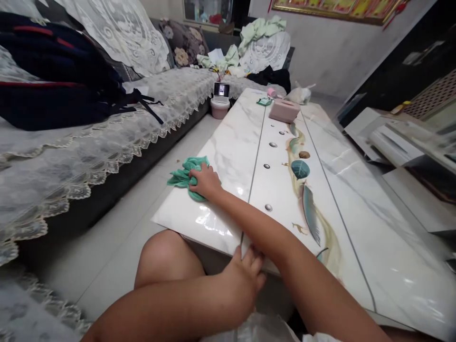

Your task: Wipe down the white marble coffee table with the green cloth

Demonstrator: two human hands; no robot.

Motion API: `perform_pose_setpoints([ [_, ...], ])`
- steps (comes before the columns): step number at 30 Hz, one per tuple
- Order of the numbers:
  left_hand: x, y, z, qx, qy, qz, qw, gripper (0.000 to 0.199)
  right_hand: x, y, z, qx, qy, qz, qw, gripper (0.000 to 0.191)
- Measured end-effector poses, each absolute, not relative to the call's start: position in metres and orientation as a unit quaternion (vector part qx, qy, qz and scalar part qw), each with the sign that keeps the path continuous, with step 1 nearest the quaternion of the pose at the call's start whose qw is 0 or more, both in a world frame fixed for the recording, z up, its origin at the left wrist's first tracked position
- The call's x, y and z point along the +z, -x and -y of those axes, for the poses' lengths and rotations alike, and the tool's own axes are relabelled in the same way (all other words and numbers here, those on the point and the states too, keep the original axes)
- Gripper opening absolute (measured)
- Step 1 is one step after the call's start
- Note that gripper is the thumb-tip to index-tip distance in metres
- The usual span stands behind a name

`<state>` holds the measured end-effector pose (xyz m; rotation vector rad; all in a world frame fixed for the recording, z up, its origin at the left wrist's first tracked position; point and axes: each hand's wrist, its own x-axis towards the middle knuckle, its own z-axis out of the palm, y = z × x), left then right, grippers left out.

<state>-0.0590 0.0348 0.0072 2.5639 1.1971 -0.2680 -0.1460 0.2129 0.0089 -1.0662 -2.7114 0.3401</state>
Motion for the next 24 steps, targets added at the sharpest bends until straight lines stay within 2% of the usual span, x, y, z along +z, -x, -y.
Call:
perform_pose_setpoints([
  [2, 0.023, 0.058, -0.044, -0.160, -0.879, -0.412, 0.177, 0.061, 0.011, 0.127, -0.225, 0.106, 0.392, 0.908, 0.098, 0.037],
  [5, 0.027, 0.054, -0.053, -0.132, -0.889, -0.406, 0.163, 0.045, 0.014, 0.070, -0.246, 0.086, 0.466, 0.876, 0.087, 0.040],
  [11, -0.007, 0.042, -0.042, -0.018, -0.954, -0.279, 0.110, 0.067, 0.001, -0.150, -0.227, 0.026, 0.586, 0.805, 0.088, 0.038],
  [14, -0.014, 0.045, -0.037, -0.014, -0.965, -0.242, 0.100, 0.059, -0.007, -0.279, -0.201, -0.007, 0.715, 0.694, 0.087, 0.041],
  [17, -0.015, 0.049, -0.040, 0.013, -0.966, -0.242, 0.087, 0.051, -0.010, -0.375, -0.189, -0.025, 0.840, 0.533, 0.099, 0.054],
  [20, -0.016, 0.051, -0.044, 0.021, -0.961, -0.266, 0.076, 0.054, -0.013, -0.414, -0.190, -0.013, 0.875, 0.466, 0.128, 0.065],
  [24, -0.019, 0.048, -0.044, 0.012, -0.958, -0.280, 0.058, 0.056, -0.019, -0.404, -0.185, -0.017, 0.875, 0.454, 0.166, 0.067],
])
